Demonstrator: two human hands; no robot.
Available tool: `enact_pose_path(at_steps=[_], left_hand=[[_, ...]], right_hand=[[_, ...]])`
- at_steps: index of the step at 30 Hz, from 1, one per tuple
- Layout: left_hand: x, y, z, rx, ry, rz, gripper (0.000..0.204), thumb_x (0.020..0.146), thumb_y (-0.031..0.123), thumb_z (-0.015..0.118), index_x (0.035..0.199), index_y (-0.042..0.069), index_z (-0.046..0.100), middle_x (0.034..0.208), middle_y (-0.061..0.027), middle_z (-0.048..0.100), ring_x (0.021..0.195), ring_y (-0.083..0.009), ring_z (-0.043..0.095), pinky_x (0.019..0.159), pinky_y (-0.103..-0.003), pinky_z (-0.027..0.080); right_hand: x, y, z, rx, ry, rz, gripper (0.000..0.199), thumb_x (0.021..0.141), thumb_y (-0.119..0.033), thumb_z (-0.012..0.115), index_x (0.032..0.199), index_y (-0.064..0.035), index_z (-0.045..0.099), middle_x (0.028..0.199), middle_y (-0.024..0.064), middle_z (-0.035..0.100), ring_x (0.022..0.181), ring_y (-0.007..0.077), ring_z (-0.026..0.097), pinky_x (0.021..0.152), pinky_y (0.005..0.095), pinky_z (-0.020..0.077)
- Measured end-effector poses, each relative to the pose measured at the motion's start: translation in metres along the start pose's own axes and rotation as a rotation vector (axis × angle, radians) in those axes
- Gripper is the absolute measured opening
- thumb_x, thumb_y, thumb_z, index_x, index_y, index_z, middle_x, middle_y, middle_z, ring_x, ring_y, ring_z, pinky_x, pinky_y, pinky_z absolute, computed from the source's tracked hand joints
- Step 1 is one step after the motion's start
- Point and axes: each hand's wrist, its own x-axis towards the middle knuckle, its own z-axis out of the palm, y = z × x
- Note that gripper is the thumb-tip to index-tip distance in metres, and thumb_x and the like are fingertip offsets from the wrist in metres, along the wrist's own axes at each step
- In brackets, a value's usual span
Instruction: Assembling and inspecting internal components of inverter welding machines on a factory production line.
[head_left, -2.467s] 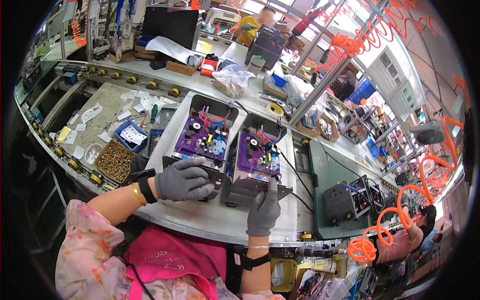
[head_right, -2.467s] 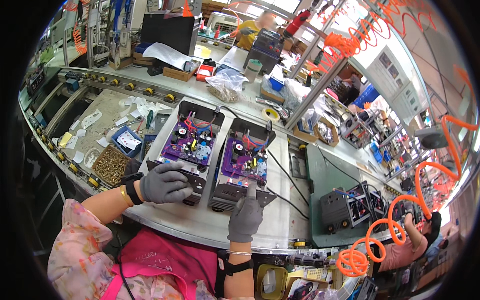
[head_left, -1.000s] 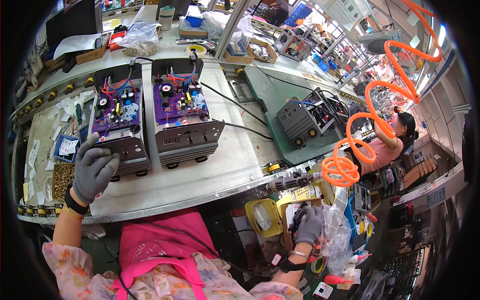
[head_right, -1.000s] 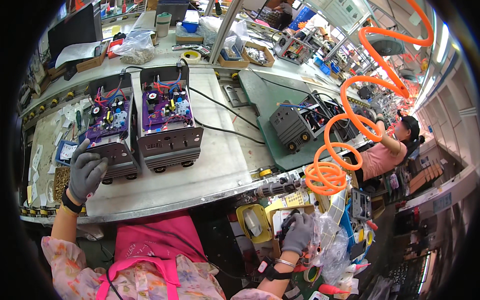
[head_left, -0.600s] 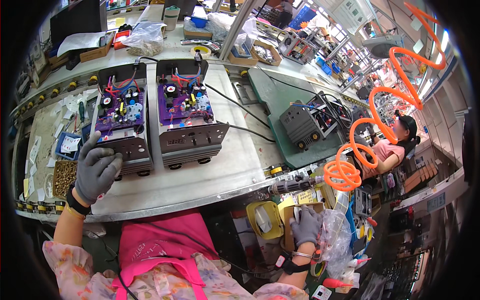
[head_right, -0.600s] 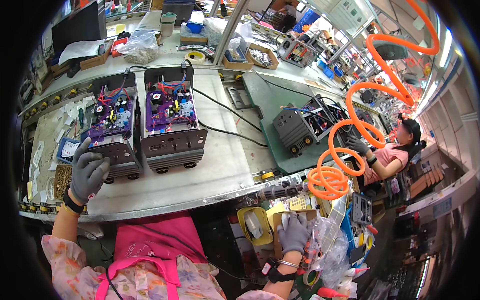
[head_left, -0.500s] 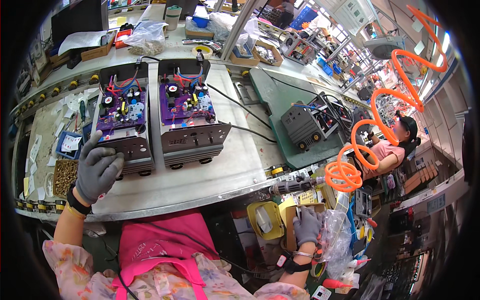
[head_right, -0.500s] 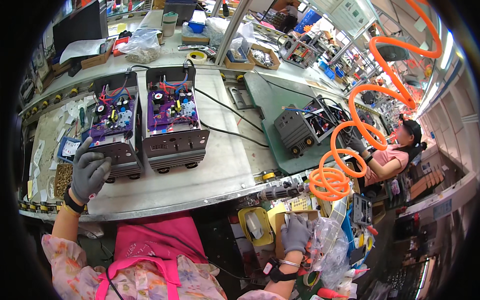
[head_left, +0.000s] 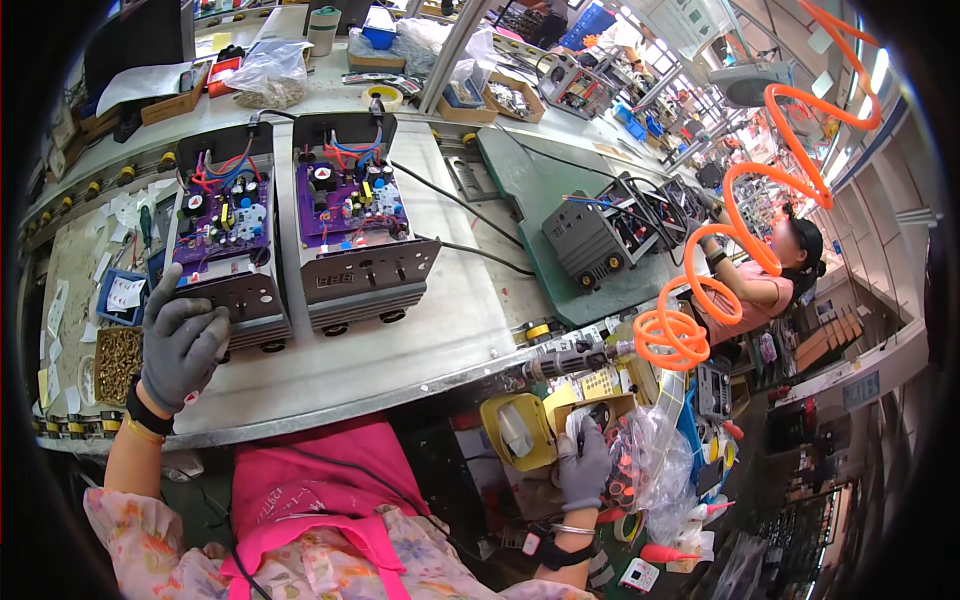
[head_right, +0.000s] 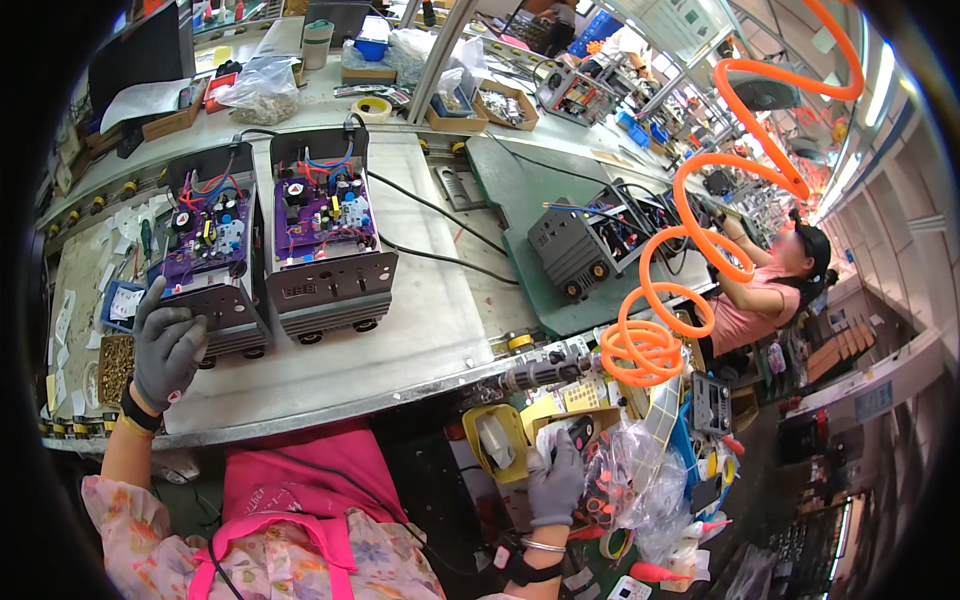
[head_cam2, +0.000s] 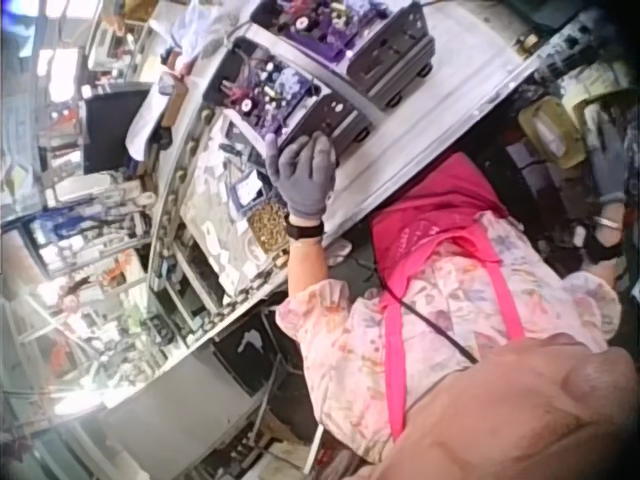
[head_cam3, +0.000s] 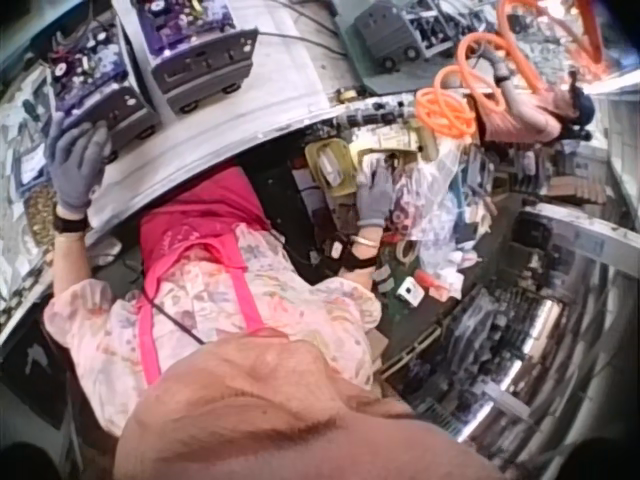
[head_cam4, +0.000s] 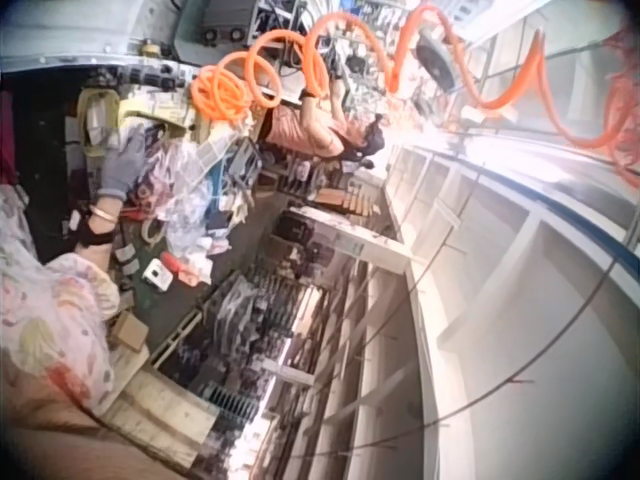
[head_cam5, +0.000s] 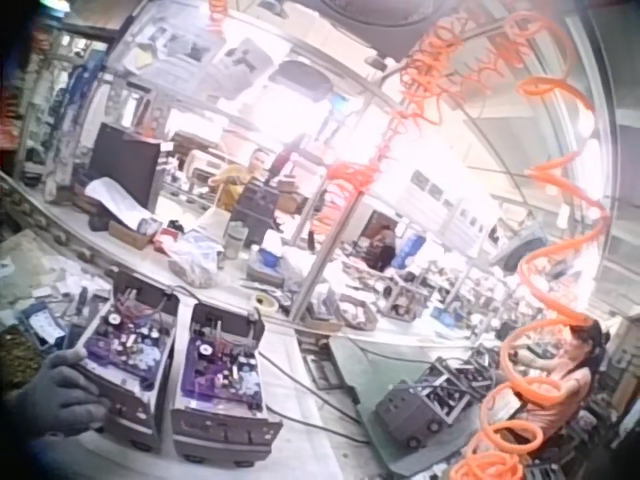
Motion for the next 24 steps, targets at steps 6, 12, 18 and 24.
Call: enact_pose_path(at_steps=[6,12,18,24], left_hand=[[0.000,0.000,0.000,0.000,-0.005,0.001,0.020,0.070,0.009,0.068,0.087,0.009,0.058,0.080,-0.0015,0.064,0.087,-0.0203,0.057,0.105,-0.054,0.038],[0.001,0.001,-0.002,-0.004,-0.012,-0.001,0.021,0.070,0.010,0.068,0.089,0.009,0.057,0.081,-0.0014,0.063,0.087,-0.0203,0.057,0.105,-0.054,0.038],[0.000,0.000,-0.003,-0.029,-0.037,0.019,0.020,0.073,0.006,0.066,0.091,0.004,0.057,0.085,-0.0046,0.060,0.086,-0.0226,0.055,0.105,-0.057,0.037],[0.002,0.001,-0.002,-0.016,-0.019,0.029,0.021,0.072,0.006,0.067,0.090,0.005,0.056,0.084,-0.0038,0.060,0.086,-0.0222,0.056,0.105,-0.056,0.038]], right_hand=[[0.005,0.021,0.001,0.295,-0.173,0.179,0.057,0.086,-0.044,0.060,0.122,0.0007,0.056,0.113,0.0222,0.061,0.105,0.0362,0.058,0.092,0.0408,0.0445],[0.010,0.038,0.011,0.490,-0.122,0.285,0.043,0.084,-0.027,0.066,0.116,0.0017,0.061,0.107,0.0175,0.066,0.099,0.0256,0.064,0.088,0.0332,0.0484],[0.009,0.040,0.013,0.466,-0.138,0.252,0.034,0.086,-0.022,0.063,0.113,-0.0004,0.063,0.101,0.0166,0.068,0.091,0.0245,0.067,0.083,0.0335,0.0506],[0.012,0.038,0.007,0.288,-0.092,0.136,0.029,0.088,-0.018,0.058,0.111,-0.0023,0.064,0.097,0.0184,0.068,0.089,0.0269,0.067,0.080,0.0357,0.0508]])
